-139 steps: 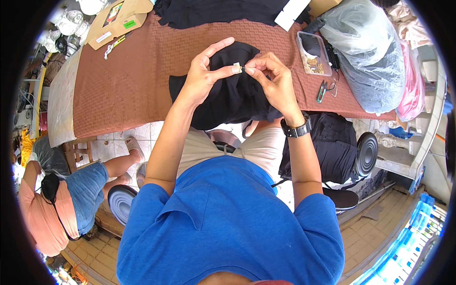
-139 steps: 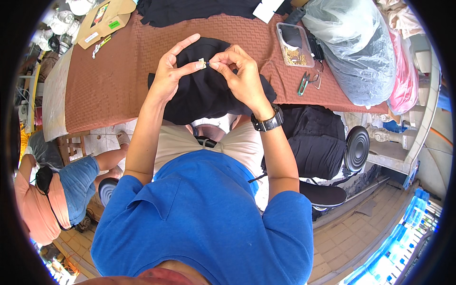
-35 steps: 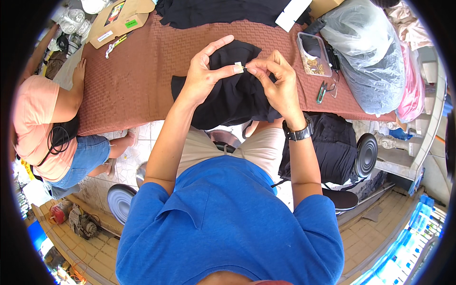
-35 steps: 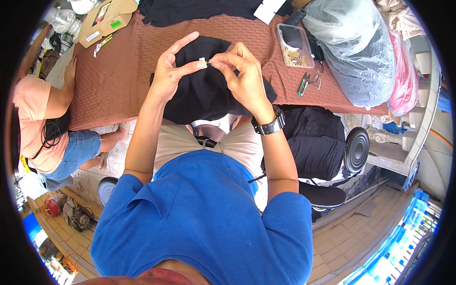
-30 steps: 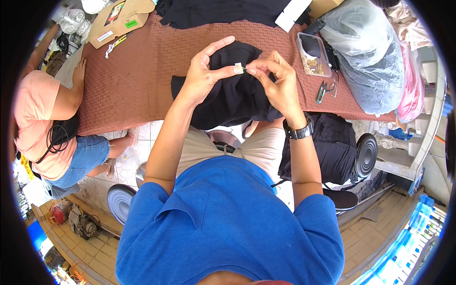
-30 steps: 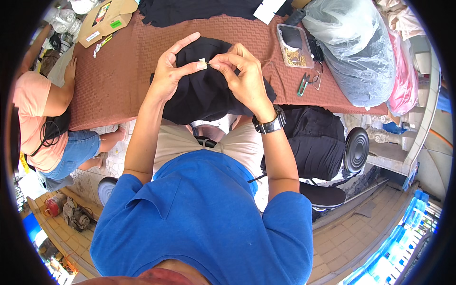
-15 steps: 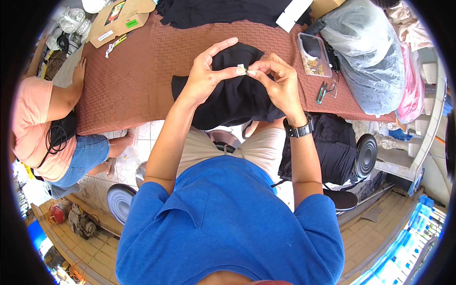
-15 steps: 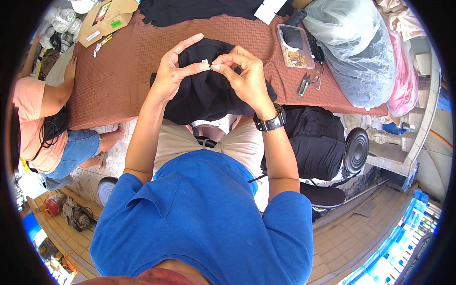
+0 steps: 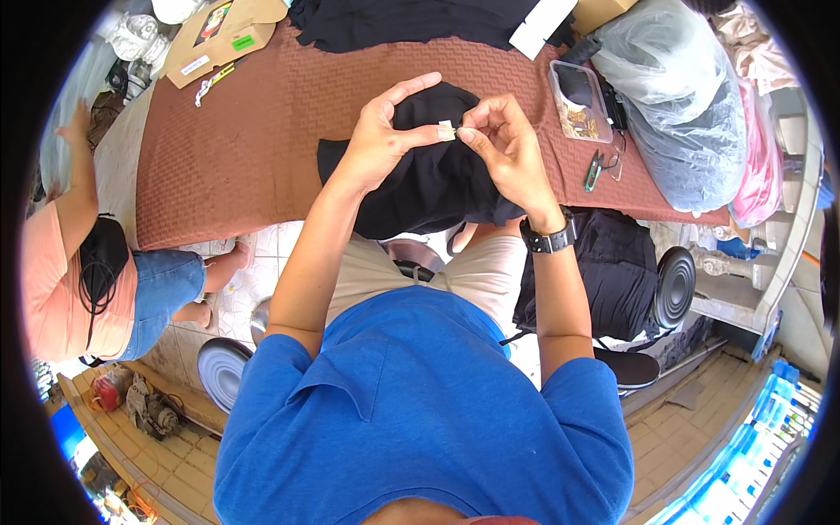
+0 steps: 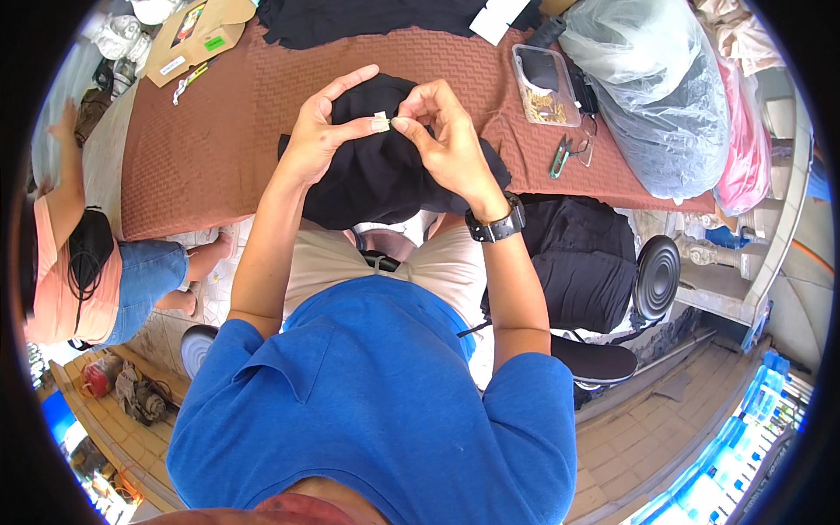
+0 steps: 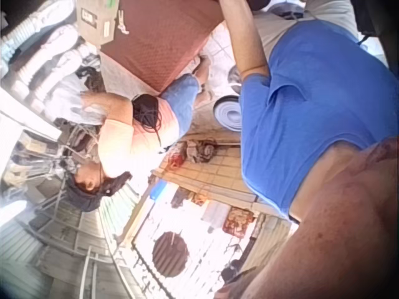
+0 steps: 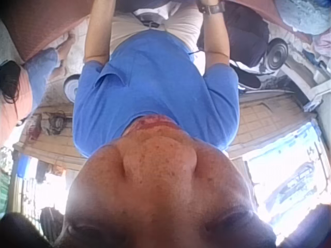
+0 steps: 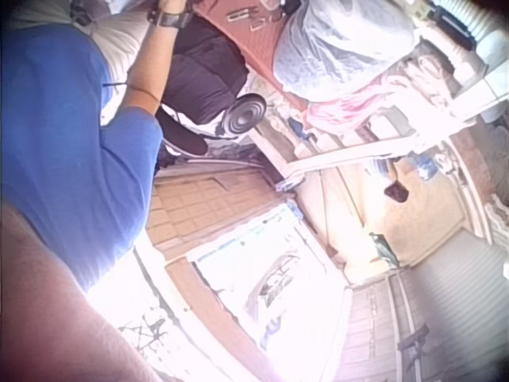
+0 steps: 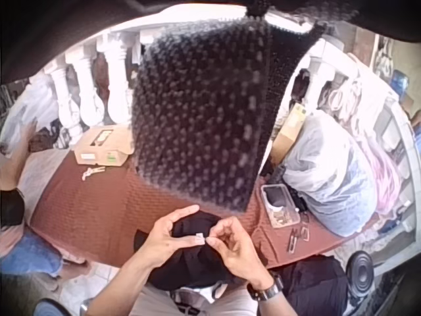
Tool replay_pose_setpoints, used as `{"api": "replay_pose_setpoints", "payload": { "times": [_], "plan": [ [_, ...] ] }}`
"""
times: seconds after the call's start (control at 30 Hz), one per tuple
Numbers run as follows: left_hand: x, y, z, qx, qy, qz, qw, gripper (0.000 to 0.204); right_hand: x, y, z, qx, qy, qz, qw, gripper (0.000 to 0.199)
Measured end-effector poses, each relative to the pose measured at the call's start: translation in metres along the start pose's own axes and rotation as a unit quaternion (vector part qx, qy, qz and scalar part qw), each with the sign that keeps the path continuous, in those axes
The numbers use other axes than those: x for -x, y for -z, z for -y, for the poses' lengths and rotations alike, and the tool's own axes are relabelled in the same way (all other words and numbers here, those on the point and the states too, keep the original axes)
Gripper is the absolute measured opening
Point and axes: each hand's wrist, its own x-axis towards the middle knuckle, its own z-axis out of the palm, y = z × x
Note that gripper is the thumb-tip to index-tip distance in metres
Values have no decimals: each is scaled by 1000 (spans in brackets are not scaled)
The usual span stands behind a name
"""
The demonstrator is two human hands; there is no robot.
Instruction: The person opens a cardboard box, handles a black garment, and attaches a small white tag to it by hand.
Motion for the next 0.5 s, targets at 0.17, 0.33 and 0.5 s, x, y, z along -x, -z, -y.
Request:
{"api": "replay_pose_setpoints", "payload": {
  "times": [0.17, 0.33, 0.5],
  "plan": [
    [1, -2, 2, -78, -22, -43, 996, 67, -5, -6, 26, 234, 85, -22, 968, 18],
    [1, -4, 5, -118, -39, -55, 991, 66, -7, -15, 34, 283, 159, 20, 946, 11],
    [-1, -8, 4, -153, -58, -55, 985, 67, -11, -13, 25, 288, 187, 32, 939, 9]
  ]
}}
